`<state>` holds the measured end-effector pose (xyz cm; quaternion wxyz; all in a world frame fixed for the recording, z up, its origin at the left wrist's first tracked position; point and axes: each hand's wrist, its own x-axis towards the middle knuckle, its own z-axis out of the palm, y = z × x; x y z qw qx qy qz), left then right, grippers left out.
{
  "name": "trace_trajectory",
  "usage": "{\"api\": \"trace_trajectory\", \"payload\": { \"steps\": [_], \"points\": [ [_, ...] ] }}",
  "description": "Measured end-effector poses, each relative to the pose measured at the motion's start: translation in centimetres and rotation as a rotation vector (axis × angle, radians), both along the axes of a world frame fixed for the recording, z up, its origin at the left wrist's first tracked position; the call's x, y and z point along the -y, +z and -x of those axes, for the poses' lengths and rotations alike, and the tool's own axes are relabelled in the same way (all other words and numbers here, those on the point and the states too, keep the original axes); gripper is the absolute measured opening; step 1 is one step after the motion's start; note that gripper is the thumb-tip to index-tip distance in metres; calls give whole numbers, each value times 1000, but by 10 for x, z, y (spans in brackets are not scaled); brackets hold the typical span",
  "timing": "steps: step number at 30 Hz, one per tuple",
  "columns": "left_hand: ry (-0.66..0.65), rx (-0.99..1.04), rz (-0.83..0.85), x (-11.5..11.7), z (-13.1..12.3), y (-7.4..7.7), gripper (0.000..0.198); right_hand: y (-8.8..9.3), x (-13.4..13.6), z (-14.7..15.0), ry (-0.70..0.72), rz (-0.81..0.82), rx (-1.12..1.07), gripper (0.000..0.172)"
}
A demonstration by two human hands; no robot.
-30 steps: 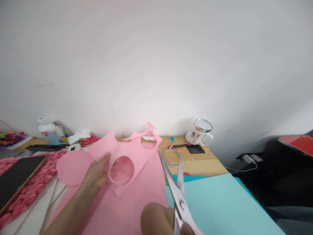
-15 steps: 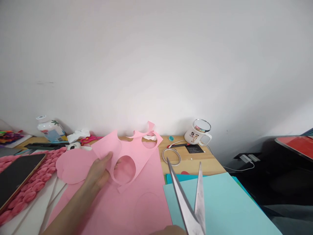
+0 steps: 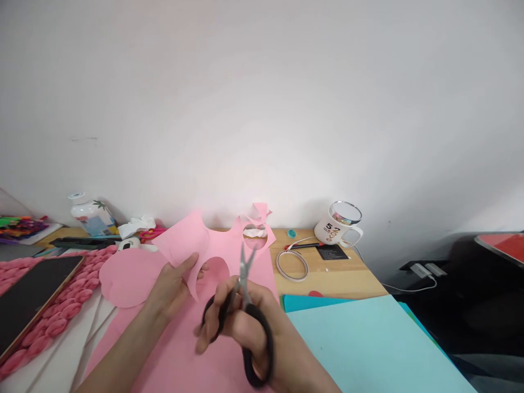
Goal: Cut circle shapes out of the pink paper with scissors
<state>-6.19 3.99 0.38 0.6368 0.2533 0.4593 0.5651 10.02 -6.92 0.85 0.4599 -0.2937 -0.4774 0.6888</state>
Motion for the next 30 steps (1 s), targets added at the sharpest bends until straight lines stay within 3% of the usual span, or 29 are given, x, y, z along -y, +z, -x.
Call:
{"api": "trace_trajectory", "payload": {
  "steps": [2,5,9,12,15,19,21,25,30],
  "points": [
    [-16,-17,-20,1,0,0,15,6,-31,2,7,52,81,23],
    [-24,-53,-49,4,-3,1,20,0,-53,7,70,145,213,27],
    [-65,-80,-89,9,-7,4,27,-11,-58,12,130,229,274,27],
    [-65,-204,-113,14,-11,7,26,-10,-63,13,122,211,256,28],
    [-63,-392,-93,18,-14,8,22,-6,-69,13,79,134,215,31],
    [20,-493,-108,19,-17,4,23,-12,-71,15,-52,57,251,31],
    [49,-487,-115,18,-17,1,28,-19,-71,17,-99,54,260,30],
    [-18,-327,-128,15,-16,-4,35,-30,-71,17,-121,92,207,30],
    [-129,-221,-91,16,-19,-1,30,-26,-73,8,-62,71,171,31]
  ]
}}
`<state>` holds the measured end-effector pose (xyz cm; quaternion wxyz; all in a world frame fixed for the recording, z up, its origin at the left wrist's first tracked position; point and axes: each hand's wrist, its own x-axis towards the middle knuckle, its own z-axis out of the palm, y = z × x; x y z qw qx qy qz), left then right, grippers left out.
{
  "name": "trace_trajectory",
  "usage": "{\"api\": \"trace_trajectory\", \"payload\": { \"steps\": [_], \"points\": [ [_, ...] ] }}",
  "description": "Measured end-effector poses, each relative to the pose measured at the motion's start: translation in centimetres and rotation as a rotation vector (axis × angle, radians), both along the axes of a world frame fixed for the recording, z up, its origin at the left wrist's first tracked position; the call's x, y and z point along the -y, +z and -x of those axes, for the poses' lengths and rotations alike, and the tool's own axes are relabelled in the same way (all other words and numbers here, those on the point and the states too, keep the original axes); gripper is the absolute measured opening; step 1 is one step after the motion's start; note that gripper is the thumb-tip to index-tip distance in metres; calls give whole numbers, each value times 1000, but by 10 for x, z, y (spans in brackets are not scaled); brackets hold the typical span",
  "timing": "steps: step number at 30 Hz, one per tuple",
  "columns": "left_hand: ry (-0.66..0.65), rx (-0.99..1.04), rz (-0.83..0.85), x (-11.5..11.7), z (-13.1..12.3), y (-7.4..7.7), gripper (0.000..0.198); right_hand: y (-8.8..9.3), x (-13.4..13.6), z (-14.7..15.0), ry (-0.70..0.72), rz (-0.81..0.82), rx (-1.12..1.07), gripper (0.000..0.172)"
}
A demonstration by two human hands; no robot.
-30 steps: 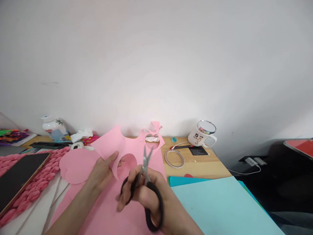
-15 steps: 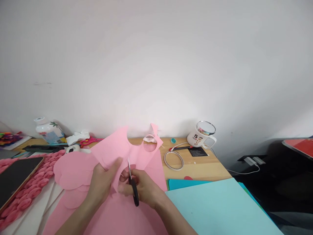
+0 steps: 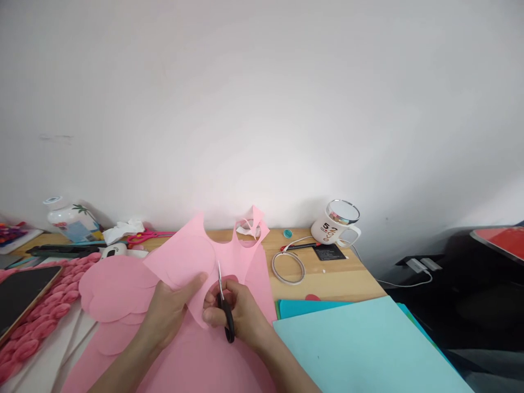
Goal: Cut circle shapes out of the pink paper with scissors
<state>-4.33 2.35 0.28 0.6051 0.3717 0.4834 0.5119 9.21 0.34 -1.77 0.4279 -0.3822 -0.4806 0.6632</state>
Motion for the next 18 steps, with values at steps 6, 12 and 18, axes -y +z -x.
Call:
{"api": "trace_trajectory", "payload": {
  "steps": [6,12,18],
  "points": [
    [-31,19,27,4,-3,8,27,5,2,-2,-62,-42,45,29],
    [-137,95,50,3,-1,10,18,-1,1,-1,-71,-3,3,29],
    [-172,-12,46,3,1,9,20,5,1,-8,-5,-92,-13,21]
  ]
}}
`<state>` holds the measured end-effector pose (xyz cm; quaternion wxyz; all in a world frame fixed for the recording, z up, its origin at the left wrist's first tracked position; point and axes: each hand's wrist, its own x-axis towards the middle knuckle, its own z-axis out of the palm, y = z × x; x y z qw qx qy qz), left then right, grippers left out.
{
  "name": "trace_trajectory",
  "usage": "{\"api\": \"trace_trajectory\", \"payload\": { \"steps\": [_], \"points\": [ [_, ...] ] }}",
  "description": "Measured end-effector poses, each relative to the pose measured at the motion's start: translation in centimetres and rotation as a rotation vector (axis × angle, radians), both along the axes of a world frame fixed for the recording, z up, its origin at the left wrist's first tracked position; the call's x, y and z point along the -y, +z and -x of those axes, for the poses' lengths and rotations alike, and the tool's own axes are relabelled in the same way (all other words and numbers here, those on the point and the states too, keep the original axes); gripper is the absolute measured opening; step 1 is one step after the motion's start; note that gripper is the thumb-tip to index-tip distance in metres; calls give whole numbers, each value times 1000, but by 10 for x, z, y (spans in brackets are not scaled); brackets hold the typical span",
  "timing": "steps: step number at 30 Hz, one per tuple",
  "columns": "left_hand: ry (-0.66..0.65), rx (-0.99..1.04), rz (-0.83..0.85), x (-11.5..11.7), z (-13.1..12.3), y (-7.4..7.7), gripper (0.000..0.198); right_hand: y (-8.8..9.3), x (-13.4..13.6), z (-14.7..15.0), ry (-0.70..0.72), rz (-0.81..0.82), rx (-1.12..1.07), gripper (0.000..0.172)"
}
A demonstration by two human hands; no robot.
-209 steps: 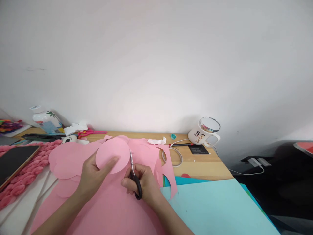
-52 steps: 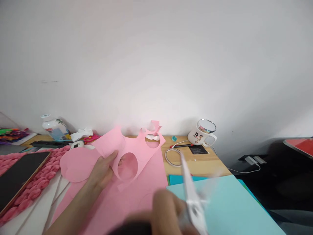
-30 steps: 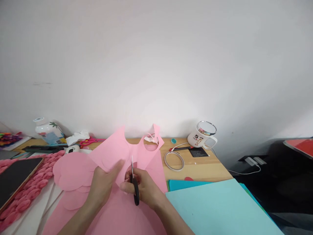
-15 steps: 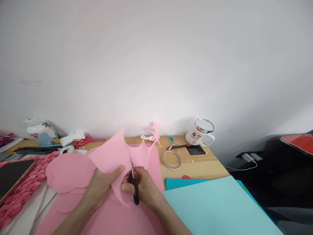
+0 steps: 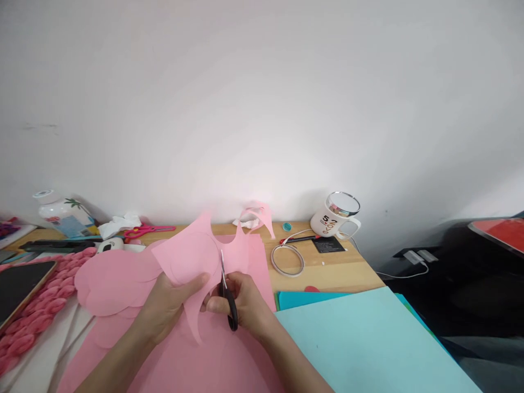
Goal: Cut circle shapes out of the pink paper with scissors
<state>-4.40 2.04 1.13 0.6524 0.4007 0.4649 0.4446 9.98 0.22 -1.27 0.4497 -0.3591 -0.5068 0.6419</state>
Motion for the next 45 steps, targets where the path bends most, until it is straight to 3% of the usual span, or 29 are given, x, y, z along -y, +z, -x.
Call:
{"api": "trace_trajectory", "payload": {
  "steps": [6,11,17,24,26,31,36,40,45],
  "points": [
    [-71,-21,-64,-2,3,1,13,-3,2,5,-162,104,84,26],
    [-155,-26,-82,-2,3,5,13,-2,1,3,-141,55,44,27],
    [-144,-70,-53,-3,5,5,12,-8,-2,4,-263,163,106,32],
    [-220,-110,-66,-4,7,3,9,-15,-5,1,-332,139,0,33],
    [-162,-89,-77,-4,7,2,12,-12,-5,-1,-301,123,-50,33],
    [99,37,-74,-7,9,3,19,-3,1,-2,-34,15,-30,35],
    [103,39,-167,-3,8,8,28,0,4,0,-234,-95,71,32],
    [122,-129,-151,1,6,5,36,-1,3,-3,-87,-29,41,36],
    [18,-279,-120,-3,9,-2,34,-1,3,-2,-10,-61,25,39]
  ]
}}
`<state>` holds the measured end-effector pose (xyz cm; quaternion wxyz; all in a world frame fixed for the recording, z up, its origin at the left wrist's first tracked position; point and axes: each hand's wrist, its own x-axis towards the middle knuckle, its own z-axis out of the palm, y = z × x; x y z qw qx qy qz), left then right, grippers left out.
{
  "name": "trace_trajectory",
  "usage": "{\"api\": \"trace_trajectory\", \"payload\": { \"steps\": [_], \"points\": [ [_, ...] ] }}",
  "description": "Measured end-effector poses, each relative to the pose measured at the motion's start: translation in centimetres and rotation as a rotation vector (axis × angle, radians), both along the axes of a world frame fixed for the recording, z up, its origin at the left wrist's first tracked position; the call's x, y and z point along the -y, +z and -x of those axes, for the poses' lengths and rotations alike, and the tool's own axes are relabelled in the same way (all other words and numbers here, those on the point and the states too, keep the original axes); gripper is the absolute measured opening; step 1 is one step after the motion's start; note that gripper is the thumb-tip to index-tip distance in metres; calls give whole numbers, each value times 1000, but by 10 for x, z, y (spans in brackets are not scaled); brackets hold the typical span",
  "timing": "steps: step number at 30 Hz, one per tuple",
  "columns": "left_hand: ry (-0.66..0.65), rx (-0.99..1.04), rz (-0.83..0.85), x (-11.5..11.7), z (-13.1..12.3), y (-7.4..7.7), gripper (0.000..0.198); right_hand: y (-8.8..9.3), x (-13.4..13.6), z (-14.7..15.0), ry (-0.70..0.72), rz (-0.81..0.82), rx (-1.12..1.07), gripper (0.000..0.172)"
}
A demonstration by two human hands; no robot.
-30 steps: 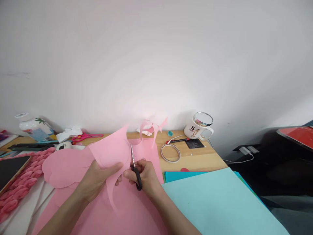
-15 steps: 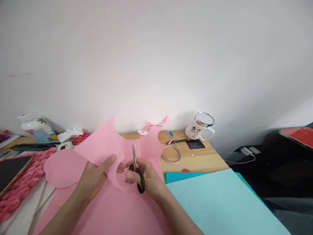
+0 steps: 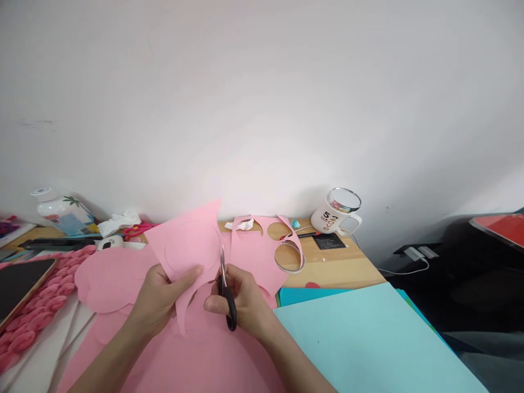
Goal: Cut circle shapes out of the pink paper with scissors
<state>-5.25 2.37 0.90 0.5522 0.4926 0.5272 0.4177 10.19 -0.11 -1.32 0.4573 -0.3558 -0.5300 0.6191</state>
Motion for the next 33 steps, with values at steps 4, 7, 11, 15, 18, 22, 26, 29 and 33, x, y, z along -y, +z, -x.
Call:
{"api": "trace_trajectory", "payload": {
  "steps": [4,7,11,15,18,22,26,29,33],
  "points": [
    [-19,-64,9,-2,2,-1,35,2,0,1,-8,26,28,41],
    [5,-75,-1,0,1,-1,35,2,0,2,-32,57,33,39],
    [-15,-87,-3,0,1,-1,35,0,-1,3,-67,69,52,31],
    [-42,-73,6,-1,2,-1,35,0,1,7,-122,49,85,23],
    [-85,-63,-6,-1,2,0,36,1,2,10,-161,66,86,20],
    [-106,-86,1,-1,1,2,35,0,2,10,-164,89,65,23],
    [-106,-98,61,-1,1,2,32,-1,1,6,-105,90,2,31],
    [-127,-95,78,-1,2,0,32,0,0,4,-102,87,-17,35],
    [-124,-90,79,-1,3,-1,31,2,0,6,-108,80,-27,36]
  ]
}}
